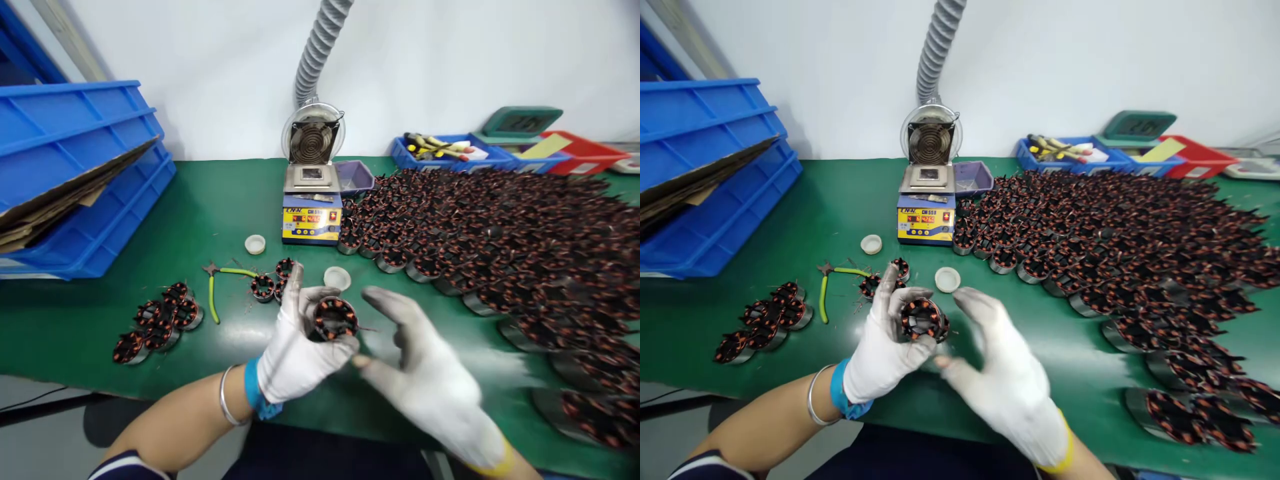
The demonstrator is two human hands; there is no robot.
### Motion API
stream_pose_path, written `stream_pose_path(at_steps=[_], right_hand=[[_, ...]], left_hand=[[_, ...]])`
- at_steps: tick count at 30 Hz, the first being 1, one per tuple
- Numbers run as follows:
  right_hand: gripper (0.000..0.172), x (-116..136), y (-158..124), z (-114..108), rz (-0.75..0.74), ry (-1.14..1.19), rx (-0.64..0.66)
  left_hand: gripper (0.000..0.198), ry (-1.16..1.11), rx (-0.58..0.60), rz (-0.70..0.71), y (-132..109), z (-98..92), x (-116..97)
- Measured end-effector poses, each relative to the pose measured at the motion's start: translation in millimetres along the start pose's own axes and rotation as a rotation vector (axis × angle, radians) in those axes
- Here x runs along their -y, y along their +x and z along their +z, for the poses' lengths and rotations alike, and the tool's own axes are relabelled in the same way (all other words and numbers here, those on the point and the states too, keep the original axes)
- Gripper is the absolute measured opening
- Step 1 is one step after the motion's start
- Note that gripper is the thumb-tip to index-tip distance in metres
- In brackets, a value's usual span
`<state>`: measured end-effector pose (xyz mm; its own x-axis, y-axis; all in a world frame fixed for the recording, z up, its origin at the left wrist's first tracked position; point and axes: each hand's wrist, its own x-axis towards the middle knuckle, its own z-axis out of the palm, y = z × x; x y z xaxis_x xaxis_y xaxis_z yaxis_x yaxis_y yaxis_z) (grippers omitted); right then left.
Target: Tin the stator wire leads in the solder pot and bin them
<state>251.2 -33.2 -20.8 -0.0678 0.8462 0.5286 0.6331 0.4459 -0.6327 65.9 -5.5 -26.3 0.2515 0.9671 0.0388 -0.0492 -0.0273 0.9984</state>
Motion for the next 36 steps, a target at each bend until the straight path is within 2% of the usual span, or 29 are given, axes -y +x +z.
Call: stream_pose_path(at_steps=[1, 2, 5, 7, 10, 11, 12, 14, 15, 17, 18, 19, 20, 22, 23, 24, 25, 27, 28, 29, 32, 34, 35, 36], right_hand=[[0.053, -1.1, -1.5, 8.9, -0.046, -0.049, 0.047], [0.059, -1.9, -2.0, 15.9, -0.088, -0.071, 0.073], [0.051, -4.5, -0.4, 21.9, -0.184, -0.089, 0.046], [0.049, -6.2, 1.8, 15.3, -0.245, -0.137, 0.062], [0.044, -7.3, 5.1, 0.9, -0.323, -0.222, 0.132], [0.044, -7.5, 5.8, -3.2, -0.337, -0.25, 0.145], [0.044, -7.9, 6.3, -6.7, -0.353, -0.273, 0.146], [0.045, -9.8, 6.3, -12.0, -0.382, -0.309, 0.109], [0.045, -11.4, 5.9, -14.2, -0.389, -0.324, 0.085], [0.045, -15.2, 4.9, -18.2, -0.384, -0.347, 0.052], [0.045, -17.1, 4.4, -20.0, -0.376, -0.358, 0.047], [0.044, -18.7, 4.0, -21.5, -0.361, -0.372, 0.045], [0.042, -19.9, 3.6, -22.8, -0.352, -0.383, 0.043], [0.041, -20.5, 3.2, -23.7, -0.35, -0.395, 0.033], [0.04, -19.9, 3.1, -23.3, -0.359, -0.396, 0.029], [0.04, -18.8, 3.1, -22.3, -0.369, -0.394, 0.031], [0.039, -17.4, 3.3, -21.0, -0.378, -0.391, 0.037], [0.038, -14.4, 3.7, -18.1, -0.39, -0.387, 0.047], [0.037, -13.3, 4.1, -16.9, -0.387, -0.384, 0.054], [0.036, -12.6, 4.4, -16.2, -0.386, -0.376, 0.056], [0.031, -13.8, 4.6, -17.1, -0.338, -0.359, 0.052], [0.032, -15.7, 4.2, -19.5, -0.278, -0.352, 0.035], [0.032, -16.4, 3.8, -20.7, -0.247, -0.355, 0.023], [0.033, -16.7, 3.5, -21.5, -0.225, -0.359, 0.008]], left_hand=[[0.108, -0.014, 0.034, -0.005, 0.0, 2.3, 0.4], [0.111, -0.025, 0.062, 0.012, -0.2, 4.4, 0.0], [0.112, 0.111, 0.046, 0.203, 0.1, 3.7, -6.4], [0.1, 0.384, 0.068, 0.41, 2.5, -3.6, -13.6], [0.063, 0.786, 0.287, 0.625, 9.2, -15.5, -22.2], [0.054, 0.876, 0.317, 0.641, 11.5, -17.6, -23.2], [0.047, 0.952, 0.295, 0.626, 13.5, -18.6, -23.2], [0.035, 1.042, 0.21, 0.535, 15.5, -18.2, -21.3], [0.032, 1.031, 0.215, 0.486, 15.3, -17.8, -20.5], [0.041, 0.87, 0.383, 0.425, 12.6, -18.6, -21.6], [0.045, 0.724, 0.504, 0.411, 10.5, -20.0, -23.6], [0.048, 0.561, 0.564, 0.388, 8.3, -21.9, -26.1], [0.049, 0.415, 0.542, 0.353, 6.4, -23.7, -28.8], [0.041, 0.235, 0.308, 0.271, 4.5, -25.6, -31.5], [0.033, 0.21, 0.182, 0.225, 4.7, -25.0, -30.7], [0.026, 0.228, 0.104, 0.174, 5.5, -23.3, -28.6], [0.022, 0.275, 0.087, 0.127, 6.7, -20.9, -25.5], [0.015, 0.398, 0.164, 0.078, 9.1, -15.7, -18.7], [0.012, 0.457, 0.202, 0.099, 9.7, -13.8, -16.4], [0.013, 0.507, 0.228, 0.159, 9.8, -12.8, -15.3], [0.021, 0.599, 0.322, 0.454, 6.4, -14.3, -19.8], [0.029, 0.592, 0.32, 0.565, 2.9, -15.6, -24.9], [0.03, 0.565, 0.279, 0.534, 1.6, -15.2, -26.5], [0.028, 0.523, 0.239, 0.434, 0.8, -13.8, -27.1]])
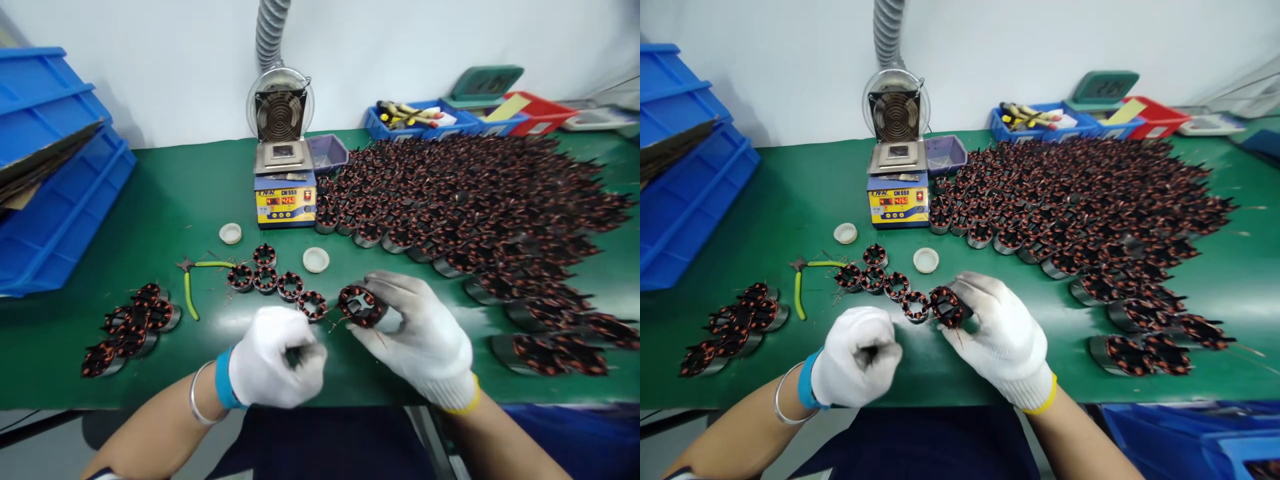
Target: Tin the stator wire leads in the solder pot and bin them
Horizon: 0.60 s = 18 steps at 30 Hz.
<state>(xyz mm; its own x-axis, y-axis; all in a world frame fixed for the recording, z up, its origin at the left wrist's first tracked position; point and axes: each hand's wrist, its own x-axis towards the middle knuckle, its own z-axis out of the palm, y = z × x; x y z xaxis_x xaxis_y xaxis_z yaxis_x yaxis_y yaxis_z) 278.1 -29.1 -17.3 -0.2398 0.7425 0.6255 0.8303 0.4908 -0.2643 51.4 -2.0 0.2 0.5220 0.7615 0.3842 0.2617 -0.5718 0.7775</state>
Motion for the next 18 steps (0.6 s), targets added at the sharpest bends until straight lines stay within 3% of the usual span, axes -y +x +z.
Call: stream_pose_path(at_steps=[2, 4, 6, 8, 9, 12, 14, 15, 18], right_hand=[[0.033, 0.8, -0.6, -0.1, 0.001, -0.014, -0.028], [0.033, 3.0, -1.1, 1.6, -0.03, -0.02, -0.041], [0.033, 5.0, -2.5, 4.4, -0.055, 0.001, -0.013], [0.032, 5.6, -4.7, 6.8, -0.05, 0.023, 0.021], [0.032, 5.3, -5.8, 7.4, -0.04, 0.027, 0.026], [0.034, 3.8, -7.6, 7.3, -0.005, 0.005, 0.003], [0.035, 3.7, -6.6, 6.6, 0.0, -0.006, 0.001], [0.036, 4.2, -5.8, 6.5, -0.003, -0.006, 0.005], [0.036, 6.0, -3.2, 6.6, 0.0, -0.001, 0.018]], left_hand=[[0.021, -0.172, 0.038, -0.32, 1.3, 5.3, -1.0], [0.023, -0.379, 0.197, -0.603, 3.8, 11.7, -0.3], [0.029, -0.526, 0.332, -0.709, 6.6, 13.7, 0.8], [0.031, -0.564, 0.324, -0.741, 9.7, 8.4, 1.3], [0.031, -0.564, 0.254, -0.756, 11.6, 3.5, 1.3], [0.03, -0.54, -0.162, -0.749, 17.2, -11.2, 2.3], [0.029, -0.48, -0.315, -0.658, 19.0, -12.9, 4.1], [0.028, -0.444, -0.3, -0.61, 18.7, -10.2, 5.3], [0.025, -0.403, -0.095, -0.54, 13.5, 6.5, 9.6]])
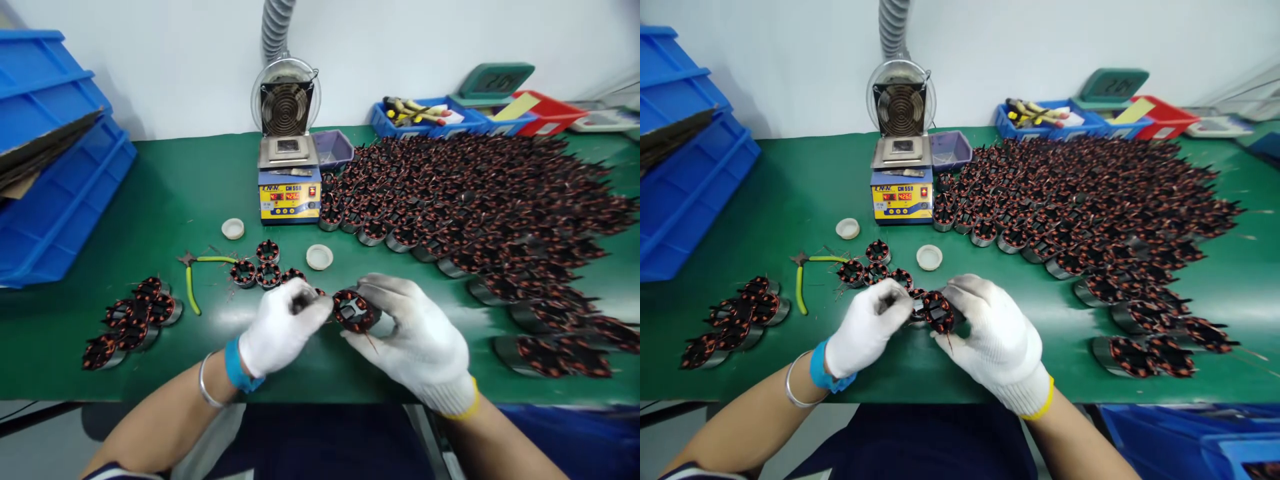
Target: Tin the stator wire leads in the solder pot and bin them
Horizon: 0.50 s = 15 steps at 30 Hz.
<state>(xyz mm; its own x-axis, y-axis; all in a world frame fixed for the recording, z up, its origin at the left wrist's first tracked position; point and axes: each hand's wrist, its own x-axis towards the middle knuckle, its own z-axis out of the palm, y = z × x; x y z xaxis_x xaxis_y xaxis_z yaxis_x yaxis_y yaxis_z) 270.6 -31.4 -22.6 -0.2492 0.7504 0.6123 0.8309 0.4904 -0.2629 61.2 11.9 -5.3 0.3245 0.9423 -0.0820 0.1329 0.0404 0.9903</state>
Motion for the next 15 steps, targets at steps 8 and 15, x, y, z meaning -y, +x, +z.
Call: stream_pose_path(at_steps=[8, 15], right_hand=[[0.041, -22.8, 14.3, 6.4, 0.259, 0.001, -0.014], [0.05, -47.7, 52.4, 25.5, 0.459, -0.283, 0.403]], left_hand=[[0.03, 0.025, 0.084, -0.015, -0.6, 7.6, 14.3], [0.026, 0.45, 0.257, 0.658, -14.9, 19.1, 35.4]])
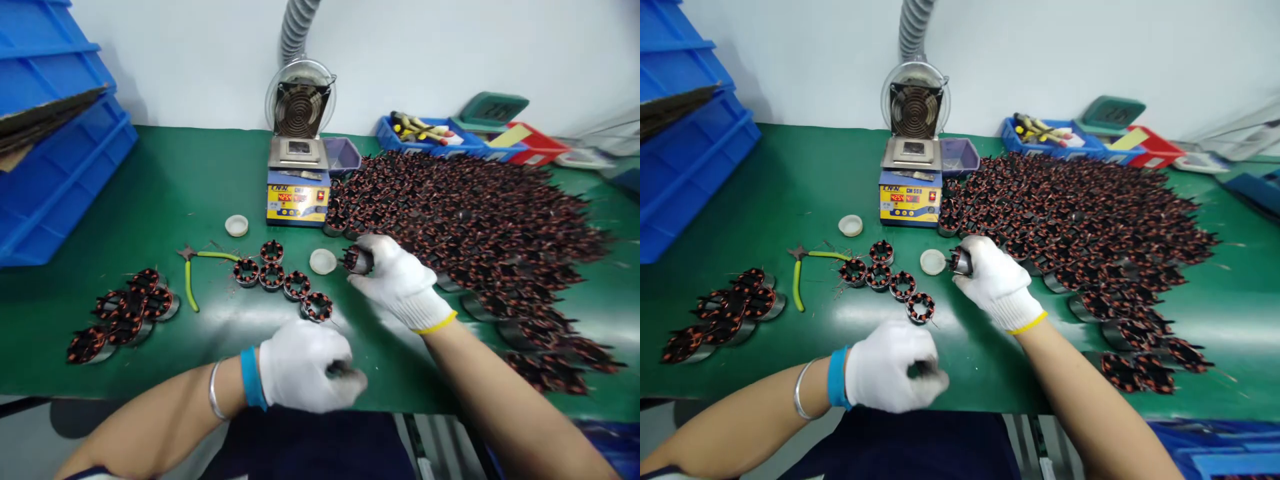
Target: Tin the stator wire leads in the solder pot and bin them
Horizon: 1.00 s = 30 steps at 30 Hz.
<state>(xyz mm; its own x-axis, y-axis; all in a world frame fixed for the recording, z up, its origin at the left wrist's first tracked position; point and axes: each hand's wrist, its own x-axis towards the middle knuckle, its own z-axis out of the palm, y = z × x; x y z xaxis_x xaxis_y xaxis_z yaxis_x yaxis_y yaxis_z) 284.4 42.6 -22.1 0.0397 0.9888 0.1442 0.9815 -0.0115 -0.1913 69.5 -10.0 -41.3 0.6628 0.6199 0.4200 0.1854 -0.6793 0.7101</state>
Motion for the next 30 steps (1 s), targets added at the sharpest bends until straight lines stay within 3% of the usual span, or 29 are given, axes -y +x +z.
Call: stream_pose_path(at_steps=[4, 9, 14, 19, 23, 30], right_hand=[[0.044, 9.7, 8.0, -2.8, -0.128, -0.135, 0.119], [0.047, 15.3, 16.0, -10.1, -0.291, -0.241, 0.178], [0.048, 10.4, 19.4, -9.5, -0.331, -0.181, 0.142], [0.041, 8.6, 19.4, -10.9, -0.435, -0.162, -0.082], [0.025, 22.2, 26.5, -11.6, -0.479, -0.257, 0.005], [0.036, 34.4, 26.6, -9.1, -0.645, -0.538, 0.089]], left_hand=[[0.028, 0.205, 0.204, 0.221, -4.5, 17.1, 6.2], [0.027, 0.227, 0.356, 0.261, -0.4, 17.8, 14.1], [0.029, 0.261, 0.397, 0.248, -3.5, 20.0, 16.0], [0.028, 0.282, 0.411, 0.243, -5.9, 22.3, 18.0], [0.035, 0.289, 0.417, 0.23, -5.7, 21.0, 18.1], [0.053, 0.31, 0.455, 0.168, -9.6, 20.7, 15.9]])
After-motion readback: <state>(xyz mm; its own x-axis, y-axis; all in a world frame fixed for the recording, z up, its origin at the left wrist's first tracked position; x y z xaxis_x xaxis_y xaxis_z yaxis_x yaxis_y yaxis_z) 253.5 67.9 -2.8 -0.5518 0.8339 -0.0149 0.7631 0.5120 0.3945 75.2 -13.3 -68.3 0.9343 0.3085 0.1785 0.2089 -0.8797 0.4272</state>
